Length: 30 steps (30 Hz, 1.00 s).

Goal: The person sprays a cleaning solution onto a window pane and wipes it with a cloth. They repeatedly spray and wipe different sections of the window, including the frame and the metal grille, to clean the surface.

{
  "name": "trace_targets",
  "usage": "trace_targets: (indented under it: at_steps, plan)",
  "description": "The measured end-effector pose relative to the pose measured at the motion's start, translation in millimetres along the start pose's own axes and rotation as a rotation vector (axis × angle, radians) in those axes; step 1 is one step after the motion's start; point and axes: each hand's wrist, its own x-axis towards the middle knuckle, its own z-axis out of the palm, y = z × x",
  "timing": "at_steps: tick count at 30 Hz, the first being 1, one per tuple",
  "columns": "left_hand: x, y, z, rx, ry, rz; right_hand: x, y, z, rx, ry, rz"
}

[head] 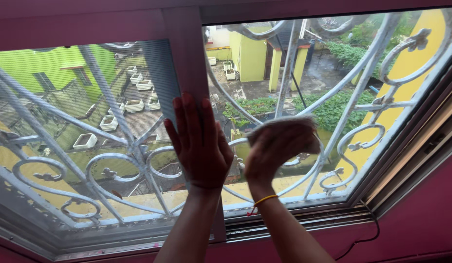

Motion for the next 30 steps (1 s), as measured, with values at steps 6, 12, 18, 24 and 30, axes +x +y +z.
trace_targets:
  at_steps: [6,12,18,24,30]
  plan:
    - [0.1,1.4,-1.4,-0.031,0.000,-0.005,-21.3,-46.4,-22.7,-0.027,-0.200,-0.330]
    - [-0.1,2.6,-2.9,-0.021,-0.014,-0.012,-33.6,-23.4,-20.5,-0.204,-0.383,-0.490]
    - [-1.2,4.5,-3.1,-0.006,0.001,-0.014,-43.6,11.1,-27.6,-0.155,-0.550,-0.642]
    - [-1.5,6.6,-1.6,0.041,-0.003,-0.026,-35.6,41.6,-51.2,-0.143,-0.525,-0.786]
    - [-3.3,7.4,-1.1,0.091,0.006,-0.015,-9.1,84.9,-70.8,-0.248,-0.497,-0.883]
